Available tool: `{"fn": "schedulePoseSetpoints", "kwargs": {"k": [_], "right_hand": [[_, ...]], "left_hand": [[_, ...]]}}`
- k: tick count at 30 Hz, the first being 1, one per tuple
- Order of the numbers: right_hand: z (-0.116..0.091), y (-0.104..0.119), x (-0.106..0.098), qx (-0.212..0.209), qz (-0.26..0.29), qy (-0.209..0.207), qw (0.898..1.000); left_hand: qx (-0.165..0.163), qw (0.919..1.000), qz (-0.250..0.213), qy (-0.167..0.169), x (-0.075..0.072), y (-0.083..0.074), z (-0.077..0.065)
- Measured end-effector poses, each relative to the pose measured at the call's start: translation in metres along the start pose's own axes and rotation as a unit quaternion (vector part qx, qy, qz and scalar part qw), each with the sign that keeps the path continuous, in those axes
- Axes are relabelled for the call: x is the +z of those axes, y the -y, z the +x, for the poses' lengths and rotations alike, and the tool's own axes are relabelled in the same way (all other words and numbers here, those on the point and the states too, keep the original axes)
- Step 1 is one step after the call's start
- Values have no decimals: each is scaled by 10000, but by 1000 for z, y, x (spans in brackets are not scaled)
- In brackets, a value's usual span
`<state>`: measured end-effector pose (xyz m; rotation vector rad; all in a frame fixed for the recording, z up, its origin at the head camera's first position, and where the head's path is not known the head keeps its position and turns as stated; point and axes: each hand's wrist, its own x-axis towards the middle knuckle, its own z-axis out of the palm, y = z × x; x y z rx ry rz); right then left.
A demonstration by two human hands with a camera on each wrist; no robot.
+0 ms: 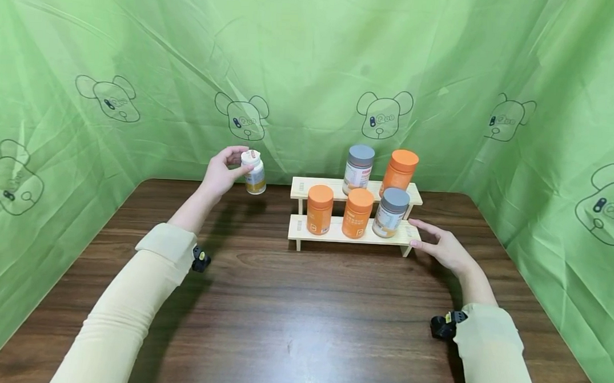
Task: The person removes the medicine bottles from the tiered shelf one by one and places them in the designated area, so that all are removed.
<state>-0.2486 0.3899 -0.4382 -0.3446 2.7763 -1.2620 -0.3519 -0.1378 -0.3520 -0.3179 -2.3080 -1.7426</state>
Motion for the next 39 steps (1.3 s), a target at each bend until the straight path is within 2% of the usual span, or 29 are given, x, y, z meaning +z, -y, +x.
{"fn": "schedulePoseSetpoints", "kwargs": {"k": [14,22,25,29,32,36,39], "right_hand": [[1,1,0,-84,100,71,9999],[-5,28,0,-103,275,102,9995],[-7,31,0,-95,274,109,9995],[-5,20,0,-93,173,98,9998],[-3,16,0,-114,203,66,9997],[-4,21,-1,-114,281,46,9995],[-4,16,-1,-96,188,75,9997]], "left_hand": [[-84,9997,89,-234,21,40,-7],[-133,9996,72,-252,33,57,-8],[-112,9996,69,-238,35,62,-9],[-47,9997,27,-254,37,65,-11],[-120,9997,-94,-187,36,66,-10],[-223,9994,-275,-18,36,67,-7],[-324,9986,-404,111,35,62,-7]]}}
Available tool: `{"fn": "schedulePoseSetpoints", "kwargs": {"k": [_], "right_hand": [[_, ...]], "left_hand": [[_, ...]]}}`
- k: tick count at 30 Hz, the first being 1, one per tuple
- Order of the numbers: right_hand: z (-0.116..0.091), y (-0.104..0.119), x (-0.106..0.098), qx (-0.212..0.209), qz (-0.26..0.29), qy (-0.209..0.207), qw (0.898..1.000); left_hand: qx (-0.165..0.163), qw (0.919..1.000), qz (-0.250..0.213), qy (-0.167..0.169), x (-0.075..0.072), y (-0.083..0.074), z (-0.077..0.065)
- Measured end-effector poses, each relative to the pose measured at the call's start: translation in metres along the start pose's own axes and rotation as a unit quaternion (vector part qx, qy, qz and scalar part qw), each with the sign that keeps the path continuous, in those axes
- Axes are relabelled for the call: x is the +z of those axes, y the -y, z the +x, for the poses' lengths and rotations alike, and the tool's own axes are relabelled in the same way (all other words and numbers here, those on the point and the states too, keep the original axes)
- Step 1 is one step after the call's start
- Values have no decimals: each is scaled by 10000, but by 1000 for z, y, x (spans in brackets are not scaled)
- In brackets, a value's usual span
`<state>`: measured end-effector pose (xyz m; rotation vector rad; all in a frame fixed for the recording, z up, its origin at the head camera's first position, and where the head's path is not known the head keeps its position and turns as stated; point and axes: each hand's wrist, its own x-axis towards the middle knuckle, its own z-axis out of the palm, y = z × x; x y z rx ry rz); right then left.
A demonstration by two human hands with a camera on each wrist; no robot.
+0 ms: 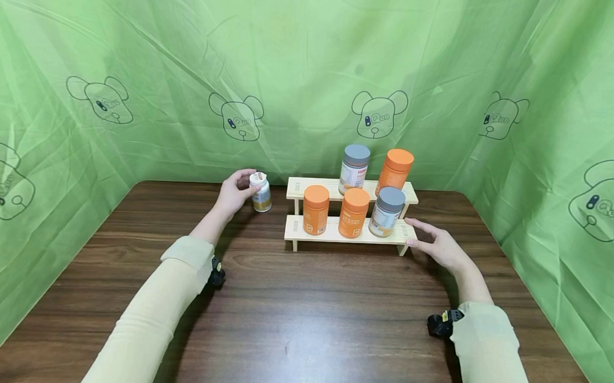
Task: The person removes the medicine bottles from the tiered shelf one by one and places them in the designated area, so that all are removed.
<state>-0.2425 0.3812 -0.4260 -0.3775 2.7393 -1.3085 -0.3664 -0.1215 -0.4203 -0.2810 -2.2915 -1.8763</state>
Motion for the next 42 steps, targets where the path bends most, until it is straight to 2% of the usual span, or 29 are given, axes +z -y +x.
{"fn": "schedulePoseSetpoints", "kwargs": {"k": [1,4,8,9,20,25,33,42], "right_hand": [[1,-4,0,9,-2,8,10000],[4,-16,0,11,-53,36,10000],[4,-13,0,39,-36,35,10000],[4,-13,0,43,-46,36,10000],[6,-20,0,63,-455,-41,9989],[4,-18,-1,80,-367,-6,9993],[3,-16,-1,149,-198,15,9997],[-1,1,-1,174,-130,52,9998]], "left_hand": [[-49,10000,-14,32,-1,-5,-2],[-23,10000,-2,35,-1,-6,-3],[104,9999,127,-32,-1,1,-1],[45,9999,151,-22,-2,0,-1],[-65,9989,452,96,-6,-15,-2],[-123,9983,539,161,-8,-28,0],[-281,9967,752,143,-7,-57,-1],[-238,9973,649,238,-1,-88,-4]]}}
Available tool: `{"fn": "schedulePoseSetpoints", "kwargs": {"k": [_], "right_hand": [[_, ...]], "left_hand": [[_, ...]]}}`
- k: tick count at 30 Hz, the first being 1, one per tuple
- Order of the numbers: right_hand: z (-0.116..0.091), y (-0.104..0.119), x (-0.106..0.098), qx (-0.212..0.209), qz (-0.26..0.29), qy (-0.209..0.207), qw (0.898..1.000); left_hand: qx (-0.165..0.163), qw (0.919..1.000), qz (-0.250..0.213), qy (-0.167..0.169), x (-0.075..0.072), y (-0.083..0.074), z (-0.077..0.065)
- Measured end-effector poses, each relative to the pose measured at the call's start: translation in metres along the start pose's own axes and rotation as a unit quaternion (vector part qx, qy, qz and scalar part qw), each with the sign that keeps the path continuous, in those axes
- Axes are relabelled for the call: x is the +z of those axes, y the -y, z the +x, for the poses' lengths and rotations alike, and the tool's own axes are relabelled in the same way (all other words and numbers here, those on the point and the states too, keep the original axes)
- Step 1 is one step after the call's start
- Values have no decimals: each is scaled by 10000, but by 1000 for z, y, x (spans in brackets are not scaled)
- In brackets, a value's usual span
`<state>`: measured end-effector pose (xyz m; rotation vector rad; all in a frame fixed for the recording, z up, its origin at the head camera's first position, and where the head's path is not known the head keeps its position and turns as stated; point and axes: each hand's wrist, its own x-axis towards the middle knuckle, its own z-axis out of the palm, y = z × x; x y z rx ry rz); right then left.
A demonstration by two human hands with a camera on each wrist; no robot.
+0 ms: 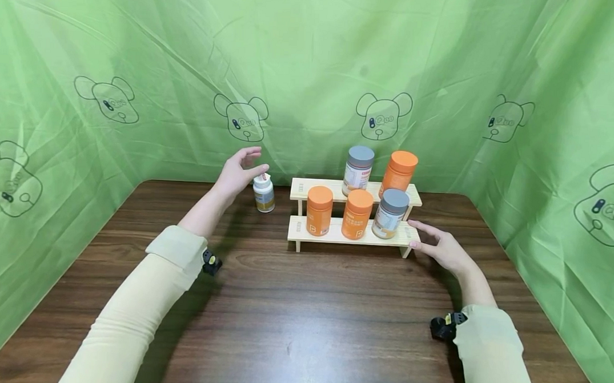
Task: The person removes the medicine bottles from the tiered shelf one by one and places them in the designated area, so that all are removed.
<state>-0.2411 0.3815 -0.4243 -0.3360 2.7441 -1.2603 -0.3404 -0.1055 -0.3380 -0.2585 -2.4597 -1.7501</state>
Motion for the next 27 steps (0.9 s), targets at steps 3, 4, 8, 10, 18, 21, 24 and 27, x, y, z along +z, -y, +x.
{"fn": "schedulePoseSetpoints", "kwargs": {"k": [3,4,8,10,18,21,24,27], "right_hand": [[1,-5,0,0,-49,-12,10000],[2,-7,0,-1,-72,-13,10000],[5,-17,1,-13,-108,-18,9999],[5,-18,1,-1,-82,-38,10000],[5,-17,1,45,-76,-61,9999],[5,-18,2,58,-132,-93,9999],[6,-20,2,68,-158,-105,9998],[7,-22,1,51,-118,-66,9999]], "left_hand": [[-44,10000,16,72,2,-10,-1],[-71,9999,26,101,2,-14,-1],[-62,9998,9,189,4,-28,-2],[-19,9997,-17,224,5,-35,-3],[80,9989,9,465,13,-58,-4],[113,9983,-87,557,17,-66,-4],[127,9979,-150,616,23,-74,-4],[107,9974,-172,686,29,-82,-4]]}}
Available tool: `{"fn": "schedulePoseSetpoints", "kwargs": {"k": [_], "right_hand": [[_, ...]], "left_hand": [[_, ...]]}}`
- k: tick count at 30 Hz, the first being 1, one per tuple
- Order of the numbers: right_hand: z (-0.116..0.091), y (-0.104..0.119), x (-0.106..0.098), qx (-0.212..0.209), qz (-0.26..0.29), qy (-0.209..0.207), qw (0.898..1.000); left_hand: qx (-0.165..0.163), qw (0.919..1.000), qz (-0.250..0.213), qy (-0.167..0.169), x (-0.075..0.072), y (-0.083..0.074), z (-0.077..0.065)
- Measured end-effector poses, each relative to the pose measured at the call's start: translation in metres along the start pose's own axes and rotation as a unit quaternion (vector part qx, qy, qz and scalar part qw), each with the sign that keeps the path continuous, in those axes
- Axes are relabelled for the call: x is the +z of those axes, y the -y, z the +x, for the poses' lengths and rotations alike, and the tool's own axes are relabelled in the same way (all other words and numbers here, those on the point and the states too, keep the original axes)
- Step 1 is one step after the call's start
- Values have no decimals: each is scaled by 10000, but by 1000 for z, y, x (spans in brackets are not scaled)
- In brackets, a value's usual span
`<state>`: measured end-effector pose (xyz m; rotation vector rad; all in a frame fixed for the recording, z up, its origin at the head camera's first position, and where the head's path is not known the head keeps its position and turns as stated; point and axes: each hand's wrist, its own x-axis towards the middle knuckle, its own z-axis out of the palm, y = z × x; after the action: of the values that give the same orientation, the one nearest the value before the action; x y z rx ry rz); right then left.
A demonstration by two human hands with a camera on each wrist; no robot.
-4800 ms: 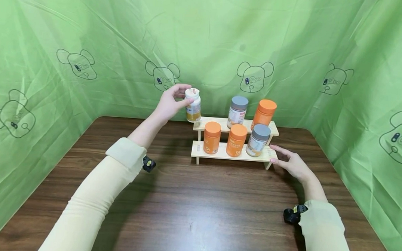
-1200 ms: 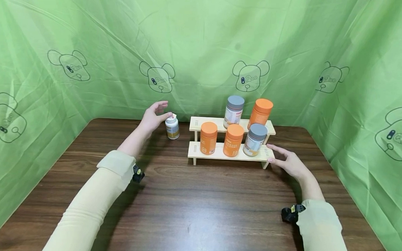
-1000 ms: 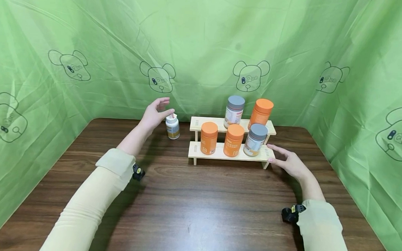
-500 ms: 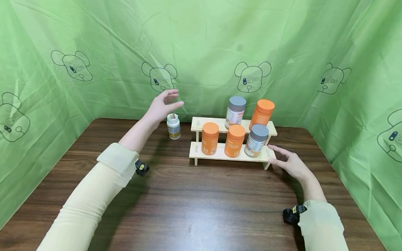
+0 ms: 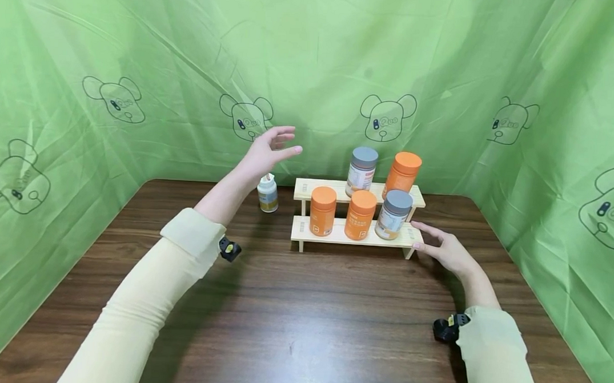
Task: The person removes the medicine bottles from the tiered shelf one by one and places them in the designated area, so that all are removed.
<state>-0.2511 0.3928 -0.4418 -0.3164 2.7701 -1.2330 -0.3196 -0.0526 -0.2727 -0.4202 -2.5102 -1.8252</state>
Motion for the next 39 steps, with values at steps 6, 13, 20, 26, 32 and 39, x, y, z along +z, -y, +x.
{"fn": "schedulePoseSetpoints", "kwargs": {"k": [6,13,20,26,32,39], "right_hand": [[-1,0,-1,1,25,5,10000],[0,1,-2,-8,11,-109,9999],[3,-1,-3,-75,53,-66,9999],[2,0,-4,-57,8,-64,10000],[2,3,-3,-104,-138,-54,9998],[0,4,-1,-70,-140,-11,9999]], "left_hand": [[32,9998,2,200,16,-12,5],[235,9990,120,372,35,-22,12],[297,9980,24,560,56,-24,16],[488,9937,463,895,73,-24,19],[459,9914,687,1015,90,-20,24],[447,9923,660,943,108,-14,27]]}}
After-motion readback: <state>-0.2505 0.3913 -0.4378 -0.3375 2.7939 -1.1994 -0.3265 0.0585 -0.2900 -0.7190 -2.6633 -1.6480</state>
